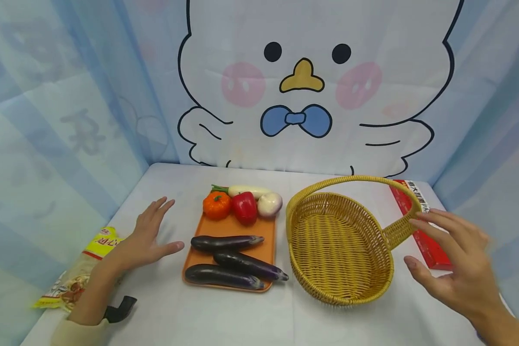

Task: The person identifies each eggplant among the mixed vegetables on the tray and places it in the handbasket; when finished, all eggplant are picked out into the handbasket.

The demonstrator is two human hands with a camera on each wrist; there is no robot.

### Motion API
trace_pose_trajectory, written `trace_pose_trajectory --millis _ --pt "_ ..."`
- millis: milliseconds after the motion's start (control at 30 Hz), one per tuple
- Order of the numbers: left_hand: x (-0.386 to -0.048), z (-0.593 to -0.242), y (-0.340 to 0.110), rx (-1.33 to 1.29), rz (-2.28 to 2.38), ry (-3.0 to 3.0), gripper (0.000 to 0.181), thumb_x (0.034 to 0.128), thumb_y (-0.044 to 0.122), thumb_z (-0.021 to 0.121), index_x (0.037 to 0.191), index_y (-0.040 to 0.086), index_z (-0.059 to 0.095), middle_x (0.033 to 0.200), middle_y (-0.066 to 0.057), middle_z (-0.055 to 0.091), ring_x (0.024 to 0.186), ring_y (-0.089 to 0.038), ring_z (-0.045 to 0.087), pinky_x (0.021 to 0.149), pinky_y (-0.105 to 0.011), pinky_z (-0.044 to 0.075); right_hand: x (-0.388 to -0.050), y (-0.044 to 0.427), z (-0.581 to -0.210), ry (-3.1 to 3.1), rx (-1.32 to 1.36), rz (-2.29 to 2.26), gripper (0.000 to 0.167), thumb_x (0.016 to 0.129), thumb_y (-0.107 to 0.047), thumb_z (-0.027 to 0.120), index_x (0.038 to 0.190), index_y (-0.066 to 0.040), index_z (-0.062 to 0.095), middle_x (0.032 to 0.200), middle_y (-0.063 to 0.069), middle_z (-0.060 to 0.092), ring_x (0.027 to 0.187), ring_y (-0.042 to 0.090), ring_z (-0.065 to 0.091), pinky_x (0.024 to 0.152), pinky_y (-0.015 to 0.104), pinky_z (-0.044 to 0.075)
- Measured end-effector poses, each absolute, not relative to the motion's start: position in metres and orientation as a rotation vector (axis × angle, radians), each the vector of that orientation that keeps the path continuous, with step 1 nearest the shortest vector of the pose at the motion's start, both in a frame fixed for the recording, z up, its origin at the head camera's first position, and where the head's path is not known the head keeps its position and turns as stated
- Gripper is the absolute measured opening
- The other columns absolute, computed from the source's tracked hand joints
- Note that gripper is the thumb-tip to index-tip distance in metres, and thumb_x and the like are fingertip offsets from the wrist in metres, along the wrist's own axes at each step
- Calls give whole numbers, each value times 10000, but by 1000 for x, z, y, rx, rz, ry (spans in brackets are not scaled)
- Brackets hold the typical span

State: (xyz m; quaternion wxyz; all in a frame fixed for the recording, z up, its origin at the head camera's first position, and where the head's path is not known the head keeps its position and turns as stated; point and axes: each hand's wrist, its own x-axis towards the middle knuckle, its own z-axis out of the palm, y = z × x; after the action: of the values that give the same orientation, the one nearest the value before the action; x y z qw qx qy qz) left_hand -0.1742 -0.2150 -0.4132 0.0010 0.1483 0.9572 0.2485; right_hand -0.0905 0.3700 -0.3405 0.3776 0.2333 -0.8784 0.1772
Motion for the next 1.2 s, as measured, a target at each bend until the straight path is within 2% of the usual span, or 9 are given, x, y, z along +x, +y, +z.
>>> trace_pose_trajectory --millis 100,167,333,533,700,800,967,1100,1200 --pt "-172 -419 -209 422 866 2920 1017 836 602 681 1586 242 95 1626 -133 54 1450 -392 102 1030 -700 243 -92 338 -328 -2088 761 552 765 886 -647 575 1080 90 650 1210 249 602 1312 234 433 1116 408 237" --pt "-171 -423 -206 378 893 2869 1003 843 588 683 1586 259 95 1622 -135 91 1437 -391 164 1012 -687 293 -95 315 -323 -1965 875 632 667 911 -556 618 1031 99 663 1151 237 631 1253 255 486 1085 356 263" --pt "-170 -433 -201 316 949 2797 956 877 476 706 1586 256 104 1585 -156 219 1403 -396 283 1024 -642 322 -98 270 -323 -1850 1050 746 512 930 -433 640 1032 66 689 1108 224 646 1165 316 522 1048 359 283" --pt "-172 -439 -191 313 1058 2740 947 877 275 755 1583 206 127 1516 -139 342 1329 -332 418 1006 -545 407 -94 231 -332 -1934 1169 716 460 959 -427 591 1098 1 689 1145 226 610 1201 328 483 1060 363 262" --pt "-173 -444 -190 214 1027 2703 905 865 254 764 1564 134 202 1387 -114 464 1132 -244 550 923 -453 495 -92 200 -337 -1971 1236 778 406 963 -372 599 1169 -31 680 1224 195 590 1195 344 481 1062 349 272" --pt "-173 -444 -191 208 1023 2696 838 846 232 779 1523 89 305 1265 -83 533 1010 -191 575 856 -395 525 -93 185 -345 -2036 1246 841 386 956 -342 615 1219 -63 660 1280 157 568 1201 328 476 1068 327 287" --pt "-177 -445 -192 239 1078 2639 700 837 204 787 1436 71 451 1063 -23 593 876 -164 584 732 -311 535 -98 170 -361 -2263 1179 962 424 910 -289 709 1304 -169 608 1336 14 548 1220 220 502 1033 275 367" --pt "-178 -448 -194 278 1049 2616 613 841 196 791 1373 61 517 927 16 602 785 -152 572 713 -304 508 -101 159 -375 -2487 1088 1044 493 886 -281 756 1340 -239 567 1347 -47 556 1235 152 522 989 344 446" --pt "-176 -449 -196 318 1048 2587 571 844 169 783 1346 43 541 883 23 606 759 -156 564 717 -322 495 -100 151 -385 -2600 1034 1081 515 880 -294 765 1348 -232 561 1341 -52 567 1239 136 524 982 399 458"
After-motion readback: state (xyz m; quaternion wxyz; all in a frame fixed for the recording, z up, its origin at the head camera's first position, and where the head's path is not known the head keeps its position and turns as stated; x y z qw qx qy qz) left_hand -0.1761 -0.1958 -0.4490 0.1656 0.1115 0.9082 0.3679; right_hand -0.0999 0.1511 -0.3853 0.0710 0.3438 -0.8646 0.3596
